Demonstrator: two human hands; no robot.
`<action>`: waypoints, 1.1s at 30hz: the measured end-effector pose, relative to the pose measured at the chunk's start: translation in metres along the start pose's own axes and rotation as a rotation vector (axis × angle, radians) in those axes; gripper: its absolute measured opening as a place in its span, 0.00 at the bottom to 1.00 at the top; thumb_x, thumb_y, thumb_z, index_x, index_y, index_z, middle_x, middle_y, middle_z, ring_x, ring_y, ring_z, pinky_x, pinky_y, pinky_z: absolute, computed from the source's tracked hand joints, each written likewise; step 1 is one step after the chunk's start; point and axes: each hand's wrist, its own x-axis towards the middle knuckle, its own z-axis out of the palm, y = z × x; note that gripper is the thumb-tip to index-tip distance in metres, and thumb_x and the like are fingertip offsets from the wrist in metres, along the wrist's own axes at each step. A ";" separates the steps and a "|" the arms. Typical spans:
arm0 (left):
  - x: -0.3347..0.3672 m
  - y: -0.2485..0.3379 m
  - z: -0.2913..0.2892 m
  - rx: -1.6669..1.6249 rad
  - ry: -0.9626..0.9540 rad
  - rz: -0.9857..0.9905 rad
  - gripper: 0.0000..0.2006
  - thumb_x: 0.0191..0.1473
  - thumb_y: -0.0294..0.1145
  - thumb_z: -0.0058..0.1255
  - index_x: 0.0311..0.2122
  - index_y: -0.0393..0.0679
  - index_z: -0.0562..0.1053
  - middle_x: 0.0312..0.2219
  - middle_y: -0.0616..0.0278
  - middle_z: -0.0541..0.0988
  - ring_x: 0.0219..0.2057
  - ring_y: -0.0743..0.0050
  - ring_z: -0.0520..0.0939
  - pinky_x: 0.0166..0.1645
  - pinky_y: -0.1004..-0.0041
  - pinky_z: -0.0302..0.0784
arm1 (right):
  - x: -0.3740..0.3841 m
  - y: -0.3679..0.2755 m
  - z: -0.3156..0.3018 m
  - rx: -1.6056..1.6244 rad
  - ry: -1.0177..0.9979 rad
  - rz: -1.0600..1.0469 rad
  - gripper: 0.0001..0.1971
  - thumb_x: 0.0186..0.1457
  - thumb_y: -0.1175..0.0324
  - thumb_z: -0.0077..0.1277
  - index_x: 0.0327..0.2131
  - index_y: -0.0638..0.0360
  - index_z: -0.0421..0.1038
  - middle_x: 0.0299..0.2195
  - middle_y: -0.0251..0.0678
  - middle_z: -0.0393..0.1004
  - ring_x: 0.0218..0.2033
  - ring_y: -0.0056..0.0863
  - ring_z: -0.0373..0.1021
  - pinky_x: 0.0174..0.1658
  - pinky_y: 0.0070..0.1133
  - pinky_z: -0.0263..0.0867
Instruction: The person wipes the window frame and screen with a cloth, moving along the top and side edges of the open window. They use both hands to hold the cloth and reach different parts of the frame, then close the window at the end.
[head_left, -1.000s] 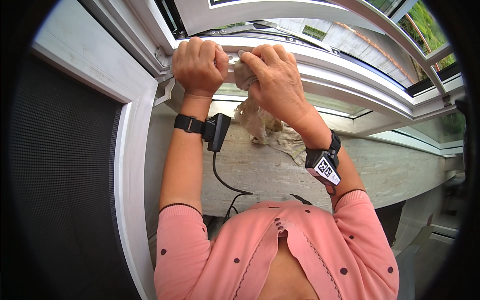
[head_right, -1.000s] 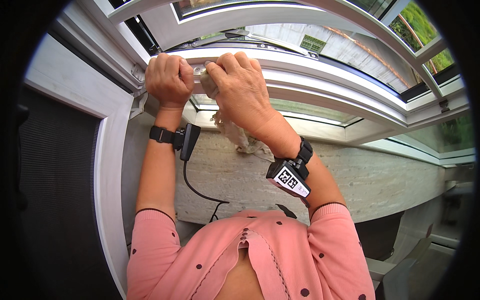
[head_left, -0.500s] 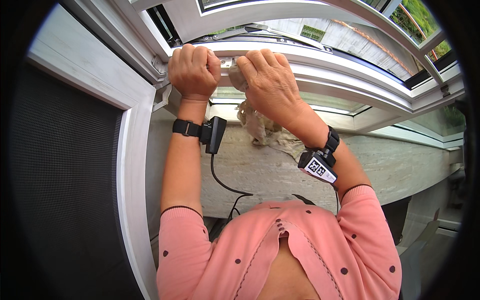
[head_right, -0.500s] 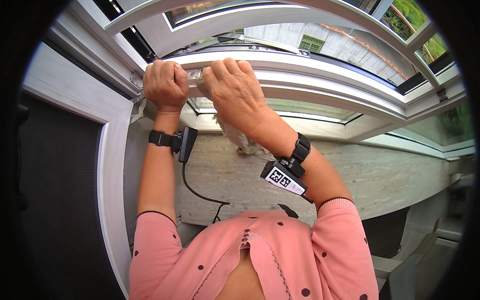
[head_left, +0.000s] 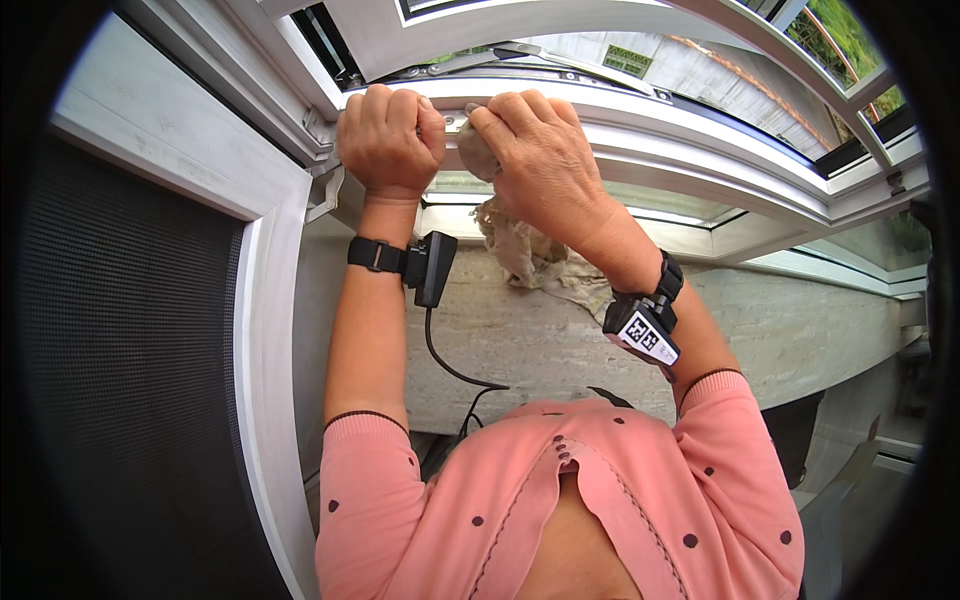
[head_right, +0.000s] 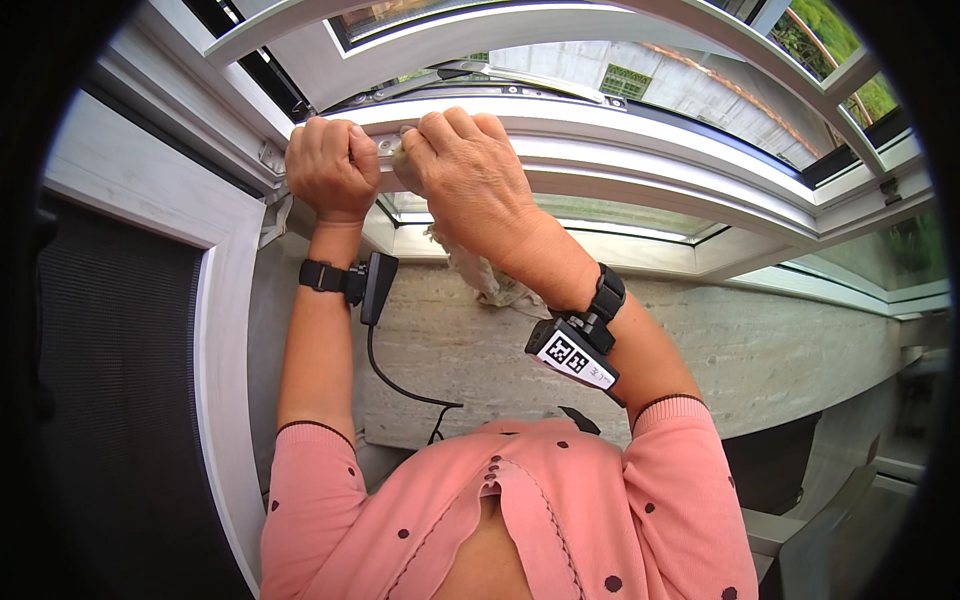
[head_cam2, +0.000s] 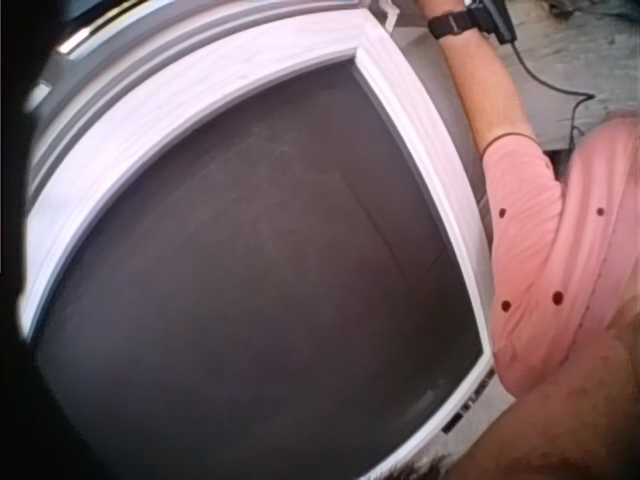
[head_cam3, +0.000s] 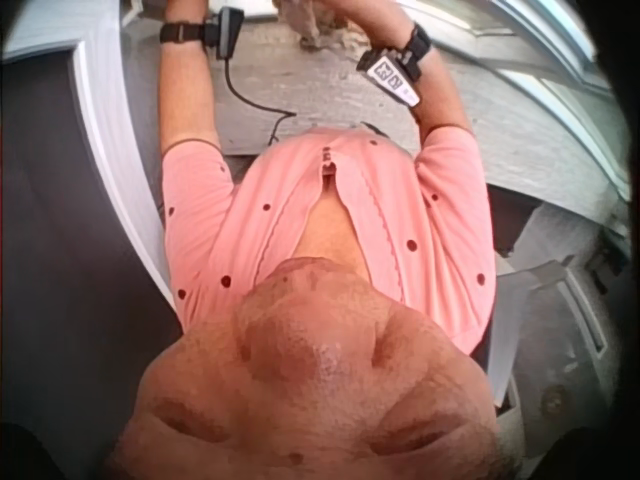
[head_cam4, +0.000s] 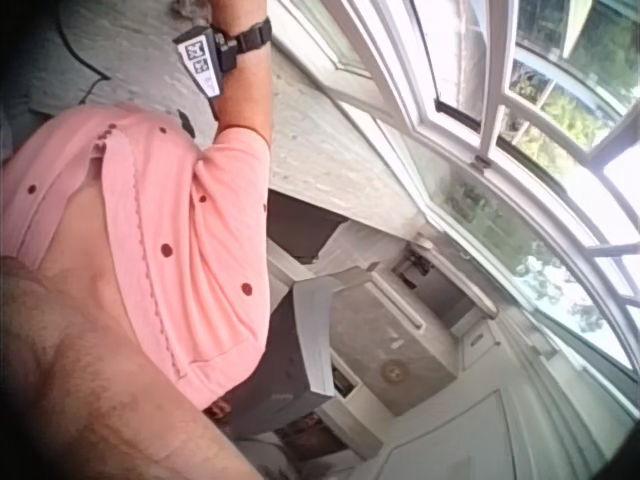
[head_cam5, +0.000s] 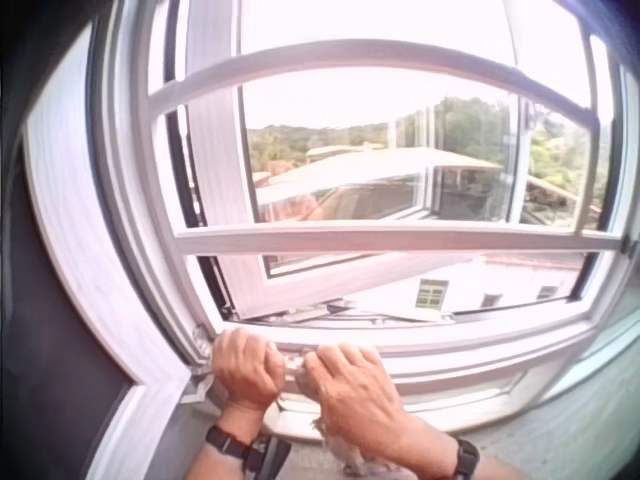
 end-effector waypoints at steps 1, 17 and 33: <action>0.001 0.000 0.000 -0.003 0.020 0.007 0.08 0.45 0.35 0.49 0.20 0.50 0.64 0.21 0.65 0.64 0.24 0.63 0.68 0.27 0.65 0.64 | 0.000 0.002 -0.004 0.049 -0.011 0.001 0.19 0.40 0.73 0.56 0.41 0.58 0.72 0.38 0.33 0.68 0.42 0.31 0.65 0.47 0.27 0.59; -0.002 -0.002 0.002 -0.018 0.015 0.005 0.08 0.45 0.34 0.49 0.20 0.49 0.64 0.20 0.65 0.64 0.23 0.63 0.68 0.27 0.66 0.64 | 0.002 0.013 -0.006 0.209 0.114 0.028 0.10 0.42 0.75 0.57 0.32 0.56 0.76 0.31 0.32 0.71 0.36 0.32 0.68 0.40 0.27 0.66; -0.001 -0.002 0.002 -0.027 0.019 0.003 0.08 0.45 0.34 0.50 0.21 0.49 0.65 0.20 0.64 0.65 0.23 0.63 0.68 0.27 0.65 0.63 | 0.016 0.004 -0.007 0.069 0.059 0.024 0.07 0.40 0.73 0.56 0.28 0.56 0.76 0.26 0.32 0.71 0.35 0.30 0.67 0.38 0.24 0.66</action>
